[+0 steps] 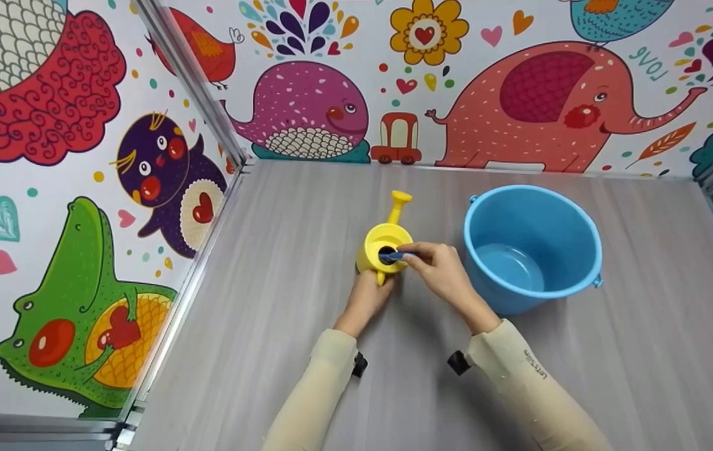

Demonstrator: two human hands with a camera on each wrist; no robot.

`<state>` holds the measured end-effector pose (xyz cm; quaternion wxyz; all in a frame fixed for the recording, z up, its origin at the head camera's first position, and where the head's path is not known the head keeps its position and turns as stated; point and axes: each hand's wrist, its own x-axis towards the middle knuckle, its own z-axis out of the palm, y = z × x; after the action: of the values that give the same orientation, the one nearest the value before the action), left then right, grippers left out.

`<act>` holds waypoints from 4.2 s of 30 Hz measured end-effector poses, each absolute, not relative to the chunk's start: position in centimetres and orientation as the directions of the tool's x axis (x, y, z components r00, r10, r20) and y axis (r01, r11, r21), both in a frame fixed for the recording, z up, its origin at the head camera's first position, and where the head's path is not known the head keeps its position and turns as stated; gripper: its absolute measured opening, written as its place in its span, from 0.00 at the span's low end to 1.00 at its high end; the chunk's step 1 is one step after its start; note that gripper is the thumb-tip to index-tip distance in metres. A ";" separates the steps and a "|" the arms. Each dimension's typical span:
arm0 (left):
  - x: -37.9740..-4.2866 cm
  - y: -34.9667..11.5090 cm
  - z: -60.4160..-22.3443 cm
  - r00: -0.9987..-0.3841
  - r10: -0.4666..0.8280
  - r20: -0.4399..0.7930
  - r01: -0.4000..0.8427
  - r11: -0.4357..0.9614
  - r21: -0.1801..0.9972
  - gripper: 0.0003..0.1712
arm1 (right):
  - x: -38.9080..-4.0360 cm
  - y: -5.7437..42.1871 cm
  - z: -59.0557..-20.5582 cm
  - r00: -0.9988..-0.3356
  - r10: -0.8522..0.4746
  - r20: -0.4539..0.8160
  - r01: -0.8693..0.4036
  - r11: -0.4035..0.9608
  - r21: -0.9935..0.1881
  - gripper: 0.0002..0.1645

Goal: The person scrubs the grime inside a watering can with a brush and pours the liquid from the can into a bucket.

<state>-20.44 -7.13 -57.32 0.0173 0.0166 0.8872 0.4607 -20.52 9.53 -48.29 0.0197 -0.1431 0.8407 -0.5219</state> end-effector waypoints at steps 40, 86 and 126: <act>-20.5 -6.9 -57.2 -0.999 0.030 -0.010 0.011 0.637 0.771 0.18 | -19.1 9.6 -45.7 -0.969 -0.144 0.200 -0.237 0.315 -0.919 0.12; -20.4 -6.9 -57.5 -0.999 0.028 -0.032 -0.009 0.595 0.804 0.12 | -20.0 9.6 -48.7 -0.969 -0.200 0.144 -0.203 0.318 -0.926 0.10; -20.3 -6.9 -57.4 -0.999 0.000 -0.045 -0.037 0.561 0.827 0.16 | -19.8 9.5 -49.0 -0.977 -0.195 0.082 -0.120 0.191 -0.974 0.14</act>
<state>-20.32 -6.91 -57.38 0.0198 -0.0105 0.8833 0.4683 -19.78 9.48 -48.96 0.0300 -0.1019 0.7710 -0.6280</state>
